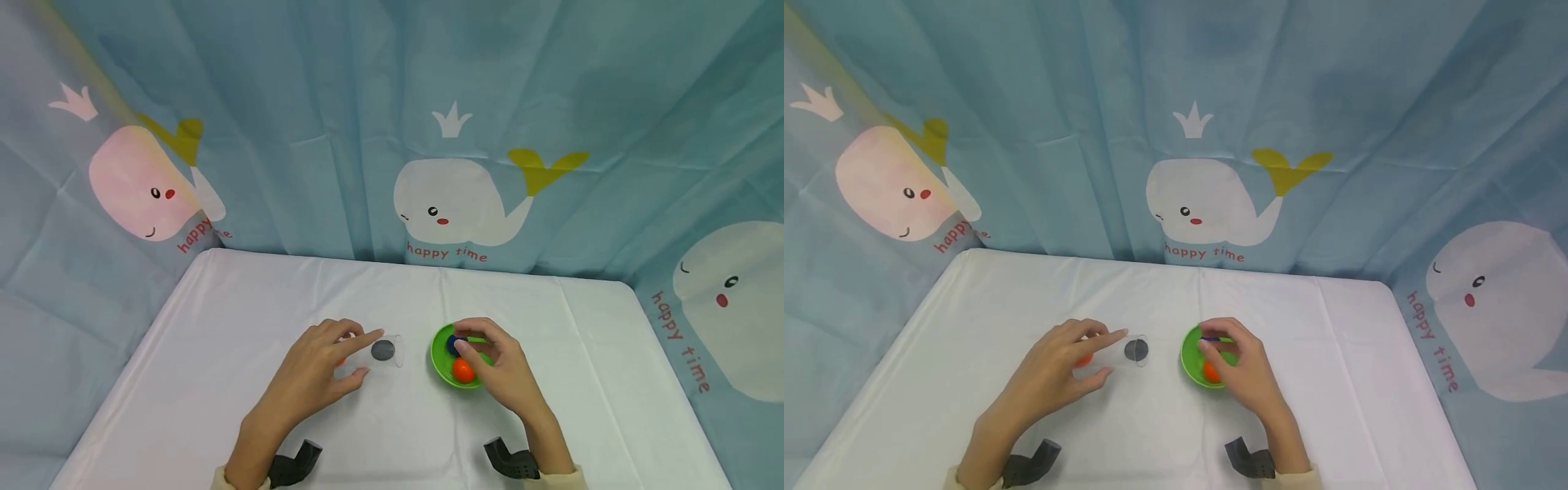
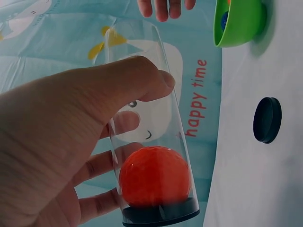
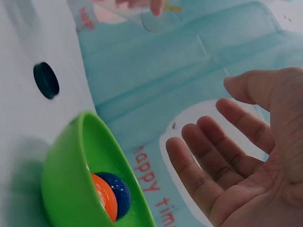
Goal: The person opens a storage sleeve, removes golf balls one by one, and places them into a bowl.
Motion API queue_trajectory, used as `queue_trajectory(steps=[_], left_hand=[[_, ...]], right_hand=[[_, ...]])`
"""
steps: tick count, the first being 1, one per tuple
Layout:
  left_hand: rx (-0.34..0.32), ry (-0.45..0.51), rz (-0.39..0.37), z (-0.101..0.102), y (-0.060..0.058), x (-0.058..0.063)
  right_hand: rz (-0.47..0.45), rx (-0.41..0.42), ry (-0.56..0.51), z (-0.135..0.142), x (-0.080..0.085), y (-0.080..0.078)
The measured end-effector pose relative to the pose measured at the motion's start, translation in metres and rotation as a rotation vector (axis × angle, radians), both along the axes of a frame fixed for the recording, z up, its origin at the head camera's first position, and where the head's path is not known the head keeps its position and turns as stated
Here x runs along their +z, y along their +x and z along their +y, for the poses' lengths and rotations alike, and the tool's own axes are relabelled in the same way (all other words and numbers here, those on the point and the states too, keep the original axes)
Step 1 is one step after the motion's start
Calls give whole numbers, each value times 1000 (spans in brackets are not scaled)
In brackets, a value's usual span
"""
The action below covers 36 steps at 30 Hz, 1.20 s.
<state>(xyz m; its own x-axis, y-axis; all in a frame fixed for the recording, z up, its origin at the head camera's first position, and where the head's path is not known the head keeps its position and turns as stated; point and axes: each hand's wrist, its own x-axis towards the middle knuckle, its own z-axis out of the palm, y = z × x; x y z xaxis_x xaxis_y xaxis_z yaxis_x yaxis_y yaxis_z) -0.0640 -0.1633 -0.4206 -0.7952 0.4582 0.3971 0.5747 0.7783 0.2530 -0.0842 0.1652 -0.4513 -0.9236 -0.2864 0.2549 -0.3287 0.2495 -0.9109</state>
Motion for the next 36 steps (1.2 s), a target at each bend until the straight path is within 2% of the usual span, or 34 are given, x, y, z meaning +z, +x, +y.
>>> queue_trajectory(steps=[6, 10, 14, 19, 30, 36], left_hand=[[-6, 24, -37, 2, -1, 2], [14, -1, -23, 0, 0, 1], [17, -11, 6, -1, -1, 0], [15, -10, 16, -1, -1, -1], [10, -25, 24, 3, -1, 3], [11, -20, 21, 2, 0, 4]], right_hand=[[9, 42, -11, -12, -4, 1], [29, 83, -36, -26, -8, 1], [-8, 120, -47, -37, -11, 3], [-58, 124, -65, -44, -13, 7], [-105, 175, -107, -51, -16, 10], [-122, 206, -164, -54, -16, 9]])
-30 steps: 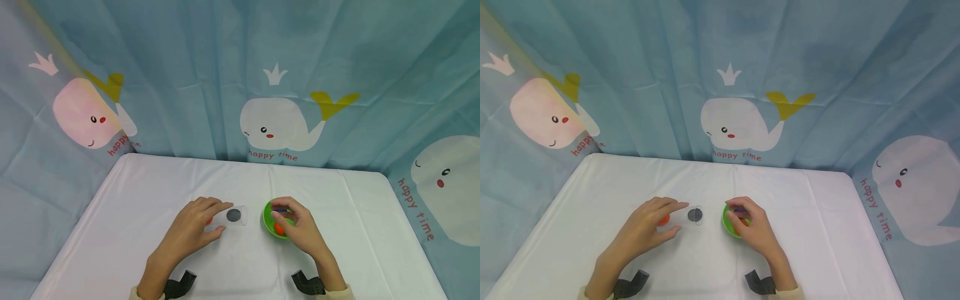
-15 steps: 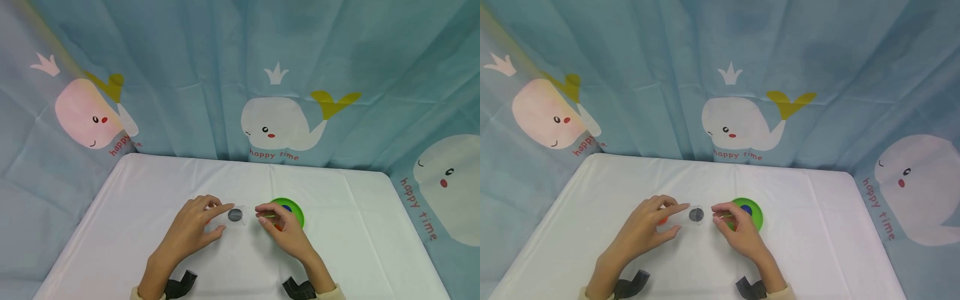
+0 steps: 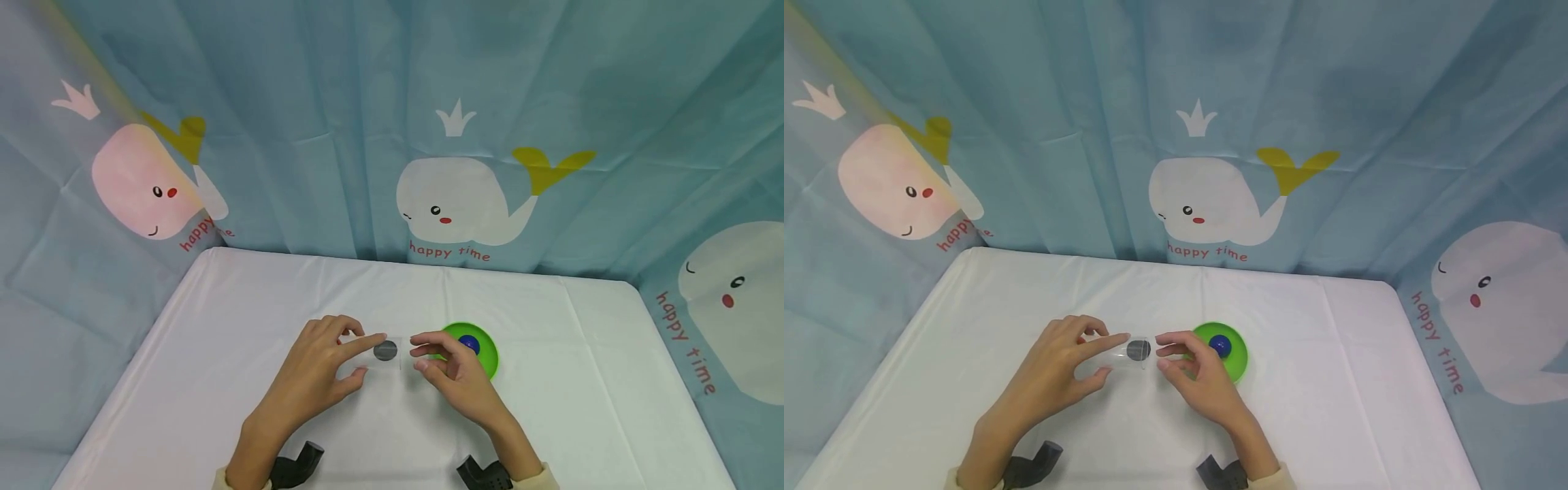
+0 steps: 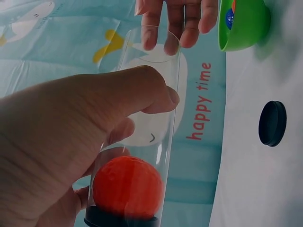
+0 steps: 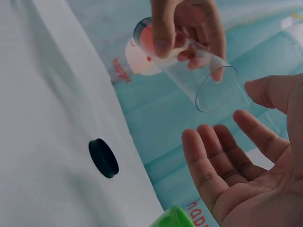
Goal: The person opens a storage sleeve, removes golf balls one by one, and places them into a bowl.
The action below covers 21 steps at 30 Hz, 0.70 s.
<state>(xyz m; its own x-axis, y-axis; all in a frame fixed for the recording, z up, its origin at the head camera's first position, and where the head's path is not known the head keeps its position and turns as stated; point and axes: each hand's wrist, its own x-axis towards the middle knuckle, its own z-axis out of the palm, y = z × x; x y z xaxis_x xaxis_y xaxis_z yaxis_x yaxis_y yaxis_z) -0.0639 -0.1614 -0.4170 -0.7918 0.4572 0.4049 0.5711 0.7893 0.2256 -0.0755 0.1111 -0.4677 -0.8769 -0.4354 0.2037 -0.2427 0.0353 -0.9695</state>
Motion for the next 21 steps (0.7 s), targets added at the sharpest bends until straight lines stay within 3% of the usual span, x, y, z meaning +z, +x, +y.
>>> queue_trajectory(steps=[21], left_hand=[[-2, -32, 52, 3, 7, 9]], right_hand=[[-57, 44, -31, -8, 1, 5]])
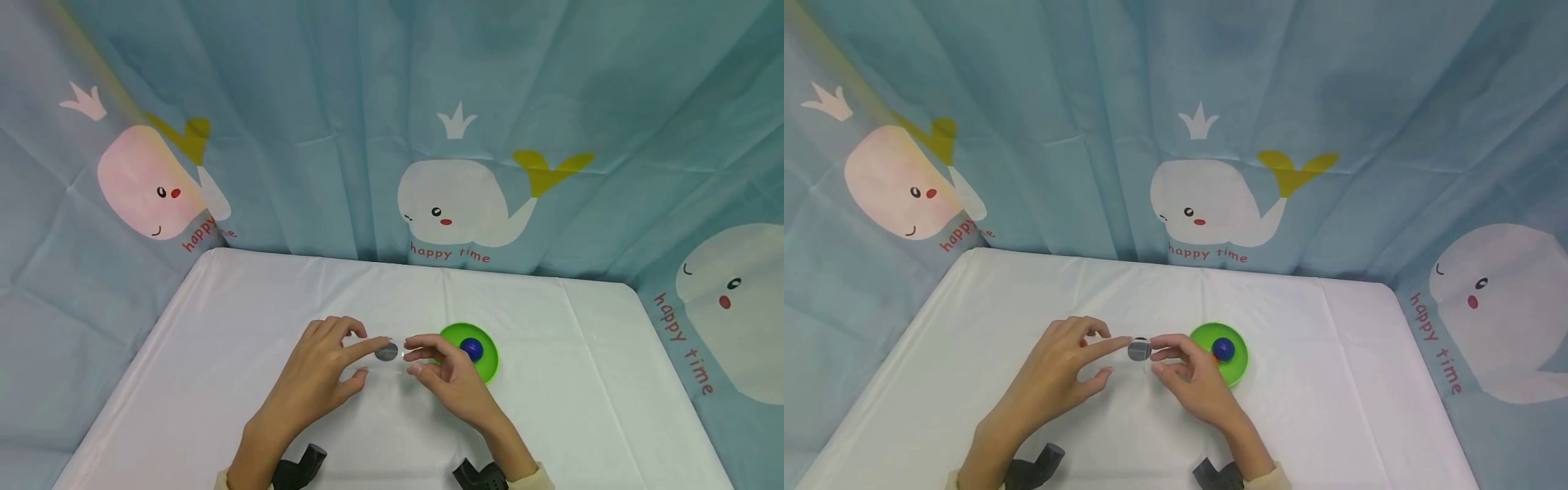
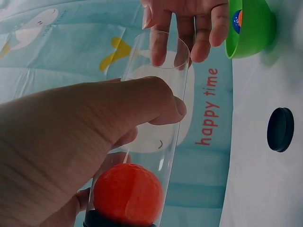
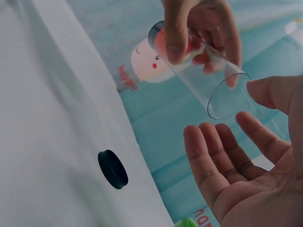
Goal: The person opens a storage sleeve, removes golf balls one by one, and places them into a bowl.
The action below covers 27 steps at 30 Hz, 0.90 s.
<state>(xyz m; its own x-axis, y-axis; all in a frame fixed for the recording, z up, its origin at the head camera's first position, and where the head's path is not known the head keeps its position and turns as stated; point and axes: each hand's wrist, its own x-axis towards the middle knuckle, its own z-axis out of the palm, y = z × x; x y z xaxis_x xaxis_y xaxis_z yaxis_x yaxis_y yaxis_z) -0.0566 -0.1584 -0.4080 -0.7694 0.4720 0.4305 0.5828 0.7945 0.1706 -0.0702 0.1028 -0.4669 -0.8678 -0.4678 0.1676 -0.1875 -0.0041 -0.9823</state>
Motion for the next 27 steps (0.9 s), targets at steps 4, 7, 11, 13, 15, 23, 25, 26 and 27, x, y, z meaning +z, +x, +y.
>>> queue_trajectory(steps=[4, 7, 11, 13, 15, 23, 25, 26, 27], left_hand=[[3, -8, 16, 0, 0, 0], [5, -11, 27, -1, -1, 0], [6, -8, 40, 0, -1, -1], [4, -4, 40, 0, -1, -1], [2, 1, 35, 0, -1, -1], [5, -1, 9, -1, -1, -2], [9, -3, -1, -1, -1, -2], [9, -2, -6, -1, -1, -2], [8, -2, -7, -1, -1, -1]], right_hand=[[-11, -5, -11, -1, 1, 0], [-18, -15, -12, -3, 1, -1], [-35, -24, -17, -4, -2, -2], [-42, -24, -23, -4, -4, -2], [-51, -23, -30, -5, -5, -3], [-65, -11, -42, -6, -7, -2], [-63, -12, -39, -6, -7, -2], [-63, -13, -36, -6, -7, -2], [-63, -13, -37, -5, -7, -2]])
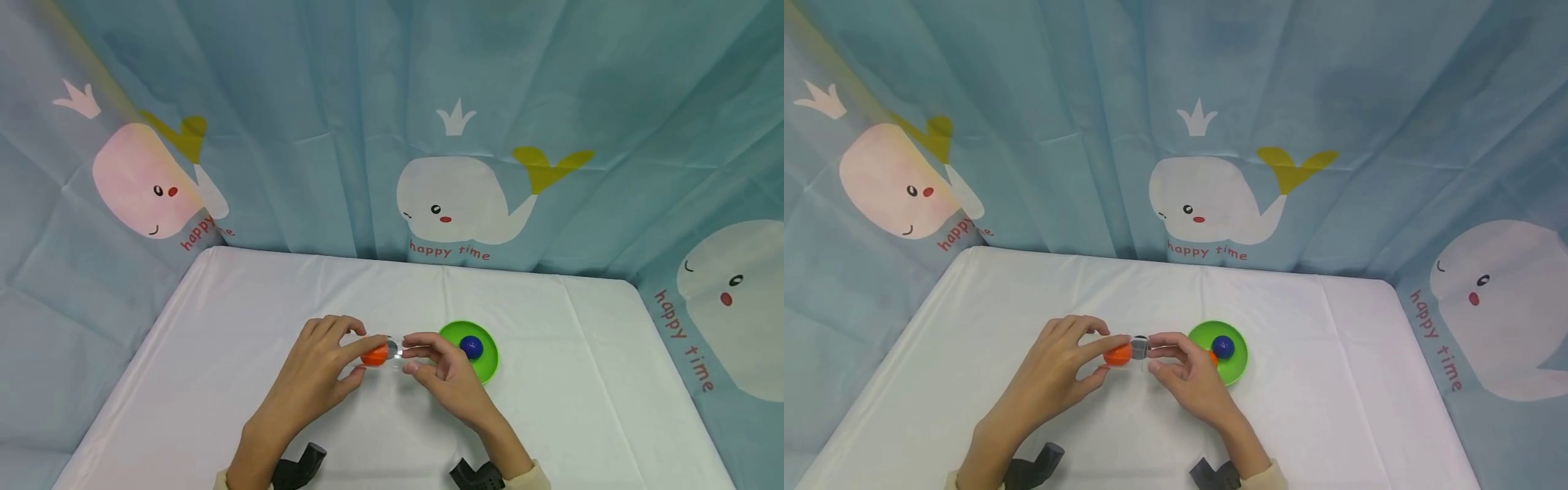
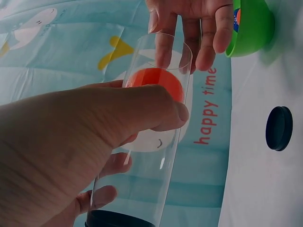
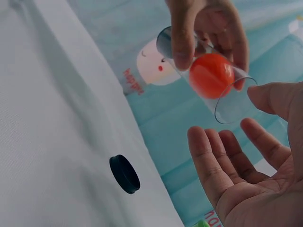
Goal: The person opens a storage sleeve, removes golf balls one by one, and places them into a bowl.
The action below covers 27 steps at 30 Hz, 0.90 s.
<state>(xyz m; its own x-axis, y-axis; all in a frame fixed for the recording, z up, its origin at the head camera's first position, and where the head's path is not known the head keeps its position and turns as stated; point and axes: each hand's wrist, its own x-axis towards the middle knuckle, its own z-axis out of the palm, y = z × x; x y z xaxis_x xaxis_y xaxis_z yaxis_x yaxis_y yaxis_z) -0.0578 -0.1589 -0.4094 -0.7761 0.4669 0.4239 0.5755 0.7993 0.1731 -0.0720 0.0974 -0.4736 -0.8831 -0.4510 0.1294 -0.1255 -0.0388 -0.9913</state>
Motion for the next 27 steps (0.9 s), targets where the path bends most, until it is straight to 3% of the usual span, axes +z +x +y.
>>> queue_trajectory(steps=[14, 27], left_hand=[[-7, -9, 17, 0, 1, 1], [0, -14, 12, -2, 0, 0]], right_hand=[[-6, 16, -5, -1, -1, -1], [-67, -3, -5, 0, 5, 1]])
